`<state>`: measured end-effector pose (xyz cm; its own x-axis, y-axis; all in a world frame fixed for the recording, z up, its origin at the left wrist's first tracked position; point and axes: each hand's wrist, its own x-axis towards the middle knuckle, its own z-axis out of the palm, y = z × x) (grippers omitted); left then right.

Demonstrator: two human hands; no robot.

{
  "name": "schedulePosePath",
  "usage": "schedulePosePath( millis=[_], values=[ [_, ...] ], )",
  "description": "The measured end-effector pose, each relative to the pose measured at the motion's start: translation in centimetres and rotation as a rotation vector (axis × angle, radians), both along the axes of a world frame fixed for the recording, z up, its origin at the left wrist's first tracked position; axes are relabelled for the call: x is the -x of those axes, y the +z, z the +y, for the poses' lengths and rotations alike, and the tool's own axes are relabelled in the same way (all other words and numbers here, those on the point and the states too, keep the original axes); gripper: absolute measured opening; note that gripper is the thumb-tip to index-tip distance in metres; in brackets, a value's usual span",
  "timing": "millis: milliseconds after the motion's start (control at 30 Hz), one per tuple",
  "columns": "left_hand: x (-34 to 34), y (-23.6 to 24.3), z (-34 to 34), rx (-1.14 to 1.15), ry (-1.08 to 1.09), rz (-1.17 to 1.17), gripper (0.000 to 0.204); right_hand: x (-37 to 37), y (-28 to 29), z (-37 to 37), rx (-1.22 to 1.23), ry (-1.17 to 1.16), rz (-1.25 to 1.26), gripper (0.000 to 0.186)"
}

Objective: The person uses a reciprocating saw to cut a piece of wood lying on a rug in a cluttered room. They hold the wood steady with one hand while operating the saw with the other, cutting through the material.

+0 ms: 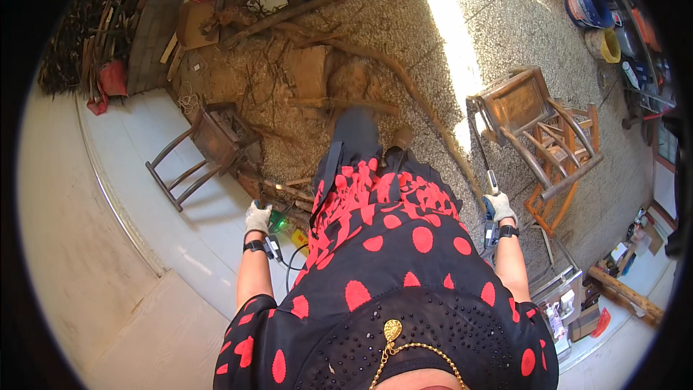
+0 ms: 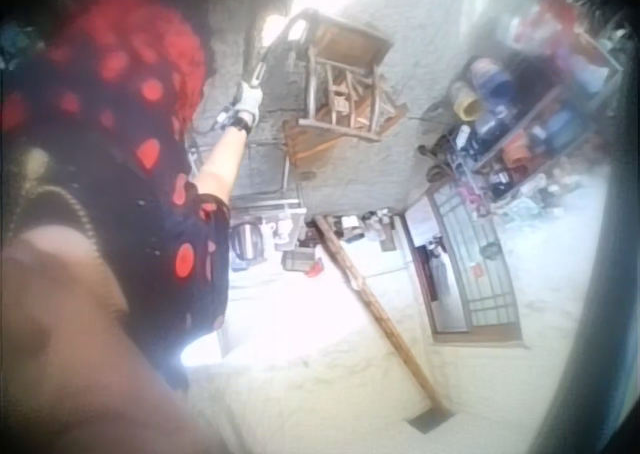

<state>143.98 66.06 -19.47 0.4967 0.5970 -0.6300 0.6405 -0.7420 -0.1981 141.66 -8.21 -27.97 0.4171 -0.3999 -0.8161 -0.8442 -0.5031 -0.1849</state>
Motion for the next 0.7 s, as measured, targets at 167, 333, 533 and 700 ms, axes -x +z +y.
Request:
schedulePosePath(
  millis=[167,333,533,700],
  values=[
    [8.2,-2.4,0.5,0.084,0.114,0.163,0.068,-4.2,1.8,0.2,0.004,0.084,0.110,0.034],
    [15.9,-2.8,1.3,0.255,0.141,0.332,0.069,-9.0,1.2,0.1,0.104,0.287,0.109,0.040],
    [12.5,-0.9,1.9,0.333,0.082,0.215,0.055,-11.8,0.9,0.5,-0.056,0.279,-0.170,0.025],
    [3.9,-1.0,1.5,0.223,0.058,0.061,0.047,-11.0,4.0,1.4,-0.130,-0.167,-0.092,0.019]
  ],
)
